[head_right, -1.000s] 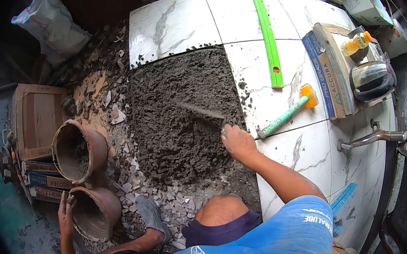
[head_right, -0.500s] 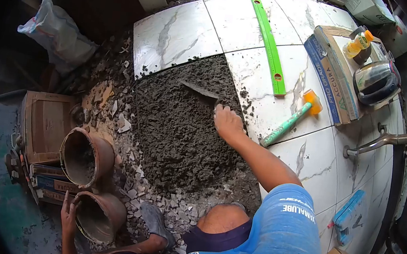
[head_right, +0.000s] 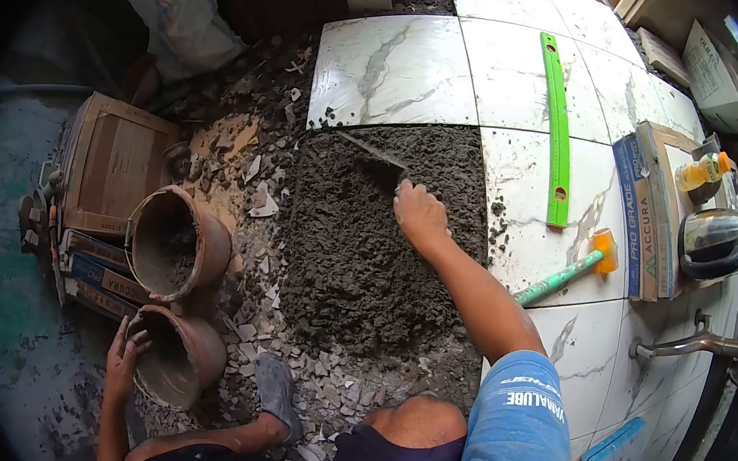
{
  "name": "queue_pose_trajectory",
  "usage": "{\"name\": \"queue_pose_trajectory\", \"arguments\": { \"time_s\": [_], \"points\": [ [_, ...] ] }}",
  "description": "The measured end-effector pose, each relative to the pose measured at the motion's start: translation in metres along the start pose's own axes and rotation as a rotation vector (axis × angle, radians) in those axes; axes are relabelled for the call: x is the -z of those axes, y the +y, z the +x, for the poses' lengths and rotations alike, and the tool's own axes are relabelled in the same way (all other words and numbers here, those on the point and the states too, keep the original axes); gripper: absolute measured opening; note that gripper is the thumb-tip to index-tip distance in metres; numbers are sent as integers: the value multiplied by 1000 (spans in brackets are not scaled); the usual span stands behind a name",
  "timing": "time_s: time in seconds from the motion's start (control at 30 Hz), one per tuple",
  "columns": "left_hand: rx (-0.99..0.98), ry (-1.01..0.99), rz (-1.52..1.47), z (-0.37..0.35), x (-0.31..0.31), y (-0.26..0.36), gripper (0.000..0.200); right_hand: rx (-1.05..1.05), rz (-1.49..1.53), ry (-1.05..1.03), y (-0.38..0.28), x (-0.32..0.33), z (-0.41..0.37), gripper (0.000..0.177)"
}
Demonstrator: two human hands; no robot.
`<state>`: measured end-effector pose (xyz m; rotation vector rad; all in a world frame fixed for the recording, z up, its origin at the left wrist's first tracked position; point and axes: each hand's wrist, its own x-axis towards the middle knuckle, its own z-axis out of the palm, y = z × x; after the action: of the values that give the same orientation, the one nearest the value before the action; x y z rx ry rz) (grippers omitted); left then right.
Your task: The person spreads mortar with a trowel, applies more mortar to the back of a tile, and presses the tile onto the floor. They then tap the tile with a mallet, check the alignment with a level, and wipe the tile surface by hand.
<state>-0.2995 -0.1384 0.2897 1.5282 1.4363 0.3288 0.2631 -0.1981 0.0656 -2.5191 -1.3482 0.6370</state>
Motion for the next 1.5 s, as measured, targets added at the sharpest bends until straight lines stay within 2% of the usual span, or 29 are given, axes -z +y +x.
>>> {"name": "queue_pose_trajectory", "arguments": {
  "time_s": [0.1, 0.17, 0.27, 0.3, 0.37, 0.43, 0.5, 0.57, 0.6, 0.67, 0.73, 0.83, 0.9, 0.97, 1.03, 1.1, 1.27, 1.37, 1.43, 1.5],
  "points": [
    [54, 24, -23, -5, -6, 8, 68, 70, 5, 172, -7, 5, 52, 27],
    [51, 35, -24, -4, -5, 4, 69, 106, -46, 193, -8, 0, 95, 26],
    [48, 16, 5, -7, -4, 7, 72, 214, -151, 122, -13, -5, 106, 28],
    [46, 34, 10, -11, -5, 10, 73, 200, -154, 110, -9, -8, 92, 28],
    [42, 38, 4, -12, -4, 8, 74, 332, -195, -29, -5, 2, 50, 28],
    [54, 42, -5, -16, 1, 0, 76, 357, -251, -50, 23, 15, 32, 29],
    [83, 32, -18, -16, 1, -2, 74, 200, -187, 20, 59, 26, 21, 28],
    [84, 69, -2, -9, 0, -1, 72, 264, -247, 156, 103, 24, 19, 27],
    [52, 44, -22, -5, 2, -6, 70, 250, -265, 125, 109, 25, 5, 26],
    [39, 35, -3, 1, -4, 3, 71, 230, -268, -3, 105, 29, -41, 28],
    [24, 22, 16, 7, -8, 11, 71, 302, -297, -30, 112, 21, -103, 32],
    [51, 12, 0, 18, -11, 13, 70, 290, -294, -117, 133, 16, -172, 32],
    [38, -20, -3, 25, -12, 10, 68, 172, -221, -23, 154, 20, -170, 29],
    [35, -50, -9, 37, -17, 11, 65, -56, -184, 13, 156, 43, -138, 27],
    [-5, -88, -13, 49, -26, 19, 64, -9, -210, 158, 177, 43, -112, 28],
    [-28, -136, -19, 58, -33, 27, 63, 35, -253, 121, 182, 36, -114, 27],
    [-89, -198, -9, 67, -43, 30, 63, 28, -222, -87, 158, 14, -227, 28],
    [-64, -185, -20, 71, -45, 28, 63, 22, -199, -107, 149, 15, -266, 27],
    [-72, -193, -5, 76, -51, 33, 63, 15, -125, 36, 141, 19, -246, 29],
    [-97, -223, 27, 81, -54, 39, 64, -41, -136, 84, 129, 29, -213, 27]
  ]
}}
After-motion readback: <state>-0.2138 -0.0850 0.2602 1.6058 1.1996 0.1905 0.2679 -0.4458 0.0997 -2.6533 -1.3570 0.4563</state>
